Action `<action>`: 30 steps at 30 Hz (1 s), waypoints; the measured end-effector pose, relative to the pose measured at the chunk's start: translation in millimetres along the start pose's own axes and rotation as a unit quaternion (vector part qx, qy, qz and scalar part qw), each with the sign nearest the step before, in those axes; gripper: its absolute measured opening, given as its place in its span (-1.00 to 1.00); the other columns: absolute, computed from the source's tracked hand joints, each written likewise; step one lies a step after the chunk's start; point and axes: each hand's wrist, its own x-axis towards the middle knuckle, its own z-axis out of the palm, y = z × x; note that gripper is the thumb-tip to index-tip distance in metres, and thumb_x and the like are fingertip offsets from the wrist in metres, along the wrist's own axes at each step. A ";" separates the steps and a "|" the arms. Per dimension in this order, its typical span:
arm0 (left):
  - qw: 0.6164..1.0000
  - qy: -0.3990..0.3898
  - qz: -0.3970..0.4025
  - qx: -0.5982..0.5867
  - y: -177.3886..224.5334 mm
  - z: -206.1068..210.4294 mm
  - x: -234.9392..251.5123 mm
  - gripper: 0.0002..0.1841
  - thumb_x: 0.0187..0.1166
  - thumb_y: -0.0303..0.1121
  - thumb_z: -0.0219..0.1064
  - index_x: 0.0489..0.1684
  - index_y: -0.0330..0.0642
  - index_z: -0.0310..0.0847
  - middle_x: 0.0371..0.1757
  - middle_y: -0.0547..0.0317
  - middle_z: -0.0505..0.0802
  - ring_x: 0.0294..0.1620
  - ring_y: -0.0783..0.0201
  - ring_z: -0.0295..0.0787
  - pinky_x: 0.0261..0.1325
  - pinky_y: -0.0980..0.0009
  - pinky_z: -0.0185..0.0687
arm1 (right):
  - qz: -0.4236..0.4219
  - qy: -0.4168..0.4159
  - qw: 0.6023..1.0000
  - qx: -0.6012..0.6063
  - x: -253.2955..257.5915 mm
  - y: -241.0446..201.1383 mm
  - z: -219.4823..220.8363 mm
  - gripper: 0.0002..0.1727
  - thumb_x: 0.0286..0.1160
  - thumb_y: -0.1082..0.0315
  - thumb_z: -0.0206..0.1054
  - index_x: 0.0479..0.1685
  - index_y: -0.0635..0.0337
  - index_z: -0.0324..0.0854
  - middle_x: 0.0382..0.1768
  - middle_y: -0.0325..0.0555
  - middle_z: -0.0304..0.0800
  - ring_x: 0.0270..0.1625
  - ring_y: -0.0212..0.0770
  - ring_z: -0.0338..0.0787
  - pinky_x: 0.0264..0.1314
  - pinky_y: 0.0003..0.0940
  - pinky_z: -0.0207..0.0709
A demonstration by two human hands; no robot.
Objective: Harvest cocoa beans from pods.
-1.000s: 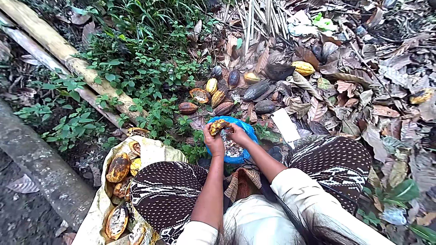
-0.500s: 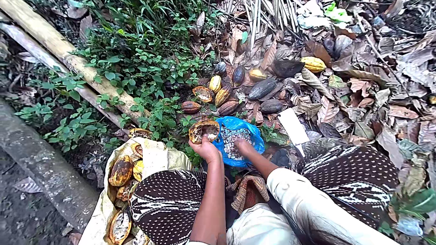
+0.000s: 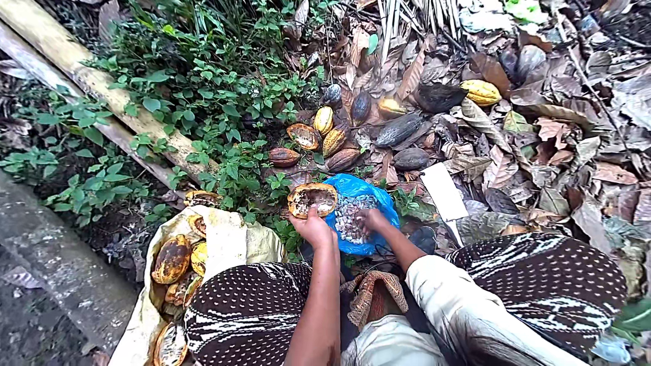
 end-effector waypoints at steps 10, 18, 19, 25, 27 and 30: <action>0.997 -0.037 -0.066 -0.003 10.2 -5.1 -5.1 -0.46 0.73 -0.52 0.14 0.68 -0.14 0.10 0.41 -0.24 0.56 0.26 -0.06 0.65 0.13 -0.05 0.69 | -0.153 0.126 0.976 -0.092 -65.8 -42.0 -33.6 -0.67 0.62 0.54 0.20 0.17 0.14 0.82 0.21 0.16 0.84 0.39 0.22 0.71 0.54 0.37 0.35; 0.978 -0.148 -0.137 0.048 11.5 -7.6 -22.1 -0.56 0.72 -0.55 0.09 0.57 -0.25 0.26 0.20 -0.29 0.66 0.01 -0.06 0.71 -0.05 -0.01 0.71 | -0.254 0.189 0.937 0.150 -148.6 -83.7 -34.9 -0.55 0.83 0.35 0.10 0.62 0.25 0.40 0.41 0.21 0.67 0.19 0.08 0.84 0.21 0.05 0.73; 0.975 -0.167 -0.136 0.060 8.8 -8.2 -24.0 -0.49 0.66 -0.62 0.12 0.60 -0.23 0.22 0.24 -0.30 0.64 0.04 -0.07 0.71 -0.03 -0.02 0.71 | -0.240 0.175 0.943 0.154 -152.9 -85.6 -33.0 -0.52 0.82 0.34 0.13 0.66 0.21 0.35 0.35 0.24 0.70 0.09 0.10 0.87 0.12 0.07 0.77; 0.954 -0.245 -0.023 0.170 1.6 -15.2 -20.7 -0.24 0.43 -0.74 0.34 0.71 -0.18 0.15 0.43 -0.37 0.59 0.24 -0.13 0.67 0.17 -0.03 0.67 | -0.215 0.252 0.942 0.052 -162.4 -89.3 -24.8 -0.45 0.51 0.48 0.40 0.54 0.28 0.51 0.18 0.32 0.78 0.10 0.19 0.84 0.24 0.14 0.67; 0.944 -0.251 0.021 0.213 0.3 -18.7 -15.0 -0.32 0.44 -0.67 0.40 0.63 -0.27 0.25 0.30 -0.37 0.68 0.21 -0.11 0.72 0.23 -0.02 0.66 | -0.225 0.272 0.935 0.025 -168.0 -92.5 -24.7 -0.45 0.45 0.49 0.44 0.50 0.30 0.54 0.26 0.30 0.76 0.28 0.21 0.79 0.42 0.16 0.58; 0.908 -0.260 0.112 0.310 6.3 -21.5 -17.8 -0.38 0.52 -0.49 0.43 0.61 -0.31 0.33 0.29 -0.36 0.74 0.30 -0.14 0.72 0.39 -0.06 0.58 | -0.212 0.287 0.934 0.006 -173.8 -96.8 -26.3 -0.44 0.44 0.47 0.46 0.49 0.30 0.55 0.24 0.28 0.78 0.27 0.21 0.79 0.42 0.18 0.56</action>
